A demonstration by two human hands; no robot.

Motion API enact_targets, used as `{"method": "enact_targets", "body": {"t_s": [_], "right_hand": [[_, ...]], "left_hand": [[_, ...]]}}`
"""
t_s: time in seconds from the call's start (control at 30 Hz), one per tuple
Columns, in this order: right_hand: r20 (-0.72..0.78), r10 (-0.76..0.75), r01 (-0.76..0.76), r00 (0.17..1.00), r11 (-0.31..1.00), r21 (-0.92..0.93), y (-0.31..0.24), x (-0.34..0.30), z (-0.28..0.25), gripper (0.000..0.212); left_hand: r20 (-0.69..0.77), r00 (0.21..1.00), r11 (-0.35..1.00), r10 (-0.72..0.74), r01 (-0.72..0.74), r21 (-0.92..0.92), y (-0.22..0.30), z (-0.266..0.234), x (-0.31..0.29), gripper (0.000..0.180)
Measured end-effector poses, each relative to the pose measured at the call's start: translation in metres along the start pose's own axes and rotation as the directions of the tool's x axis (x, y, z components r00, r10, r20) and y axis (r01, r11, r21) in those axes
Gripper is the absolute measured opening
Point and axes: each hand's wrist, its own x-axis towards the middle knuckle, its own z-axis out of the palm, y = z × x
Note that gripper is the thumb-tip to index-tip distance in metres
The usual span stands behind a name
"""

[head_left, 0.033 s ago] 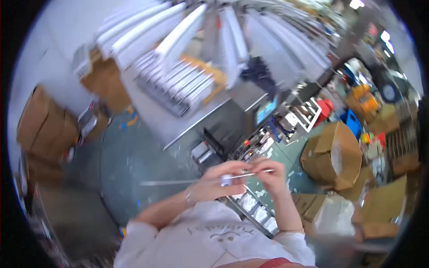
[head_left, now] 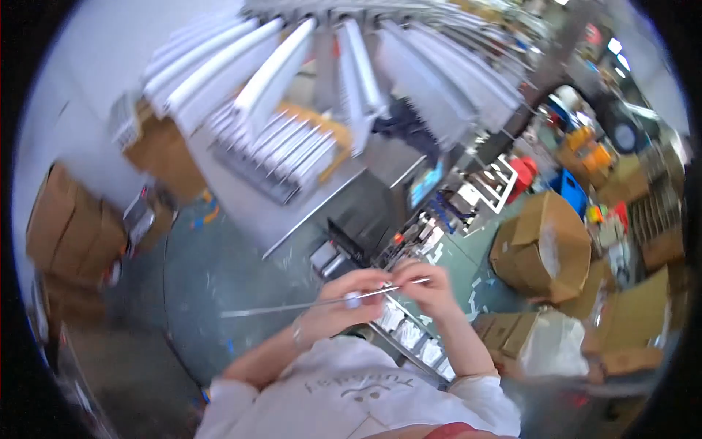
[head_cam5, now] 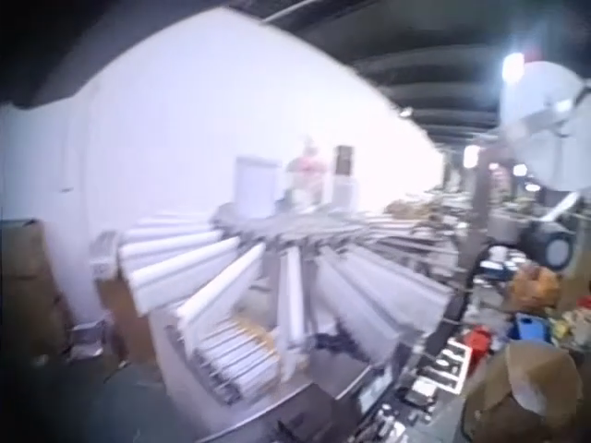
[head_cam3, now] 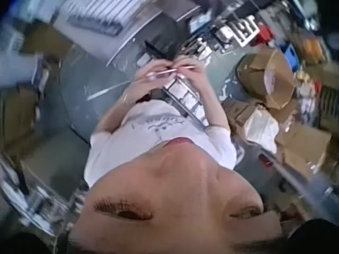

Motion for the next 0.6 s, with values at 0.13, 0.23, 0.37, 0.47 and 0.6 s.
{"method": "enact_targets", "body": {"t_s": [0.13, 0.23, 0.37, 0.47, 0.6], "right_hand": [[0.01, 0.228, -0.219, 0.974, 0.923, 0.315, 0.023, 0.011, 0.043, 0.012], [-0.2, 0.264, -0.205, 0.943, 0.939, 0.276, 0.025, 0.018, 0.074, 0.046], [-0.436, -0.066, -0.069, 0.897, 0.956, -0.286, 0.033, 0.017, 0.142, 0.054], [0.003, -0.115, 0.101, 0.993, 0.859, -0.503, 0.046, 0.061, 0.212, 0.06], [0.407, -0.306, 0.507, 0.861, 0.578, -0.639, 0.068, 0.165, 0.319, 0.056]], "left_hand": [[-0.154, 0.987, 0.994, -0.032, 0.048, 0.099, 0.001, -0.033, -0.026, 0.023], [-0.087, 0.99, 0.993, -0.108, 0.111, 0.025, 0.007, -0.066, -0.04, 0.022], [-0.118, 0.992, 0.95, 0.034, 0.005, 0.313, 0.053, -0.128, -0.044, 0.022], [-0.351, 0.92, 0.887, 0.172, 0.01, 0.461, 0.071, -0.213, -0.06, 0.02], [-0.616, 0.679, 0.859, 0.4, -0.043, 0.51, 0.101, -0.316, -0.063, 0.021]]}}
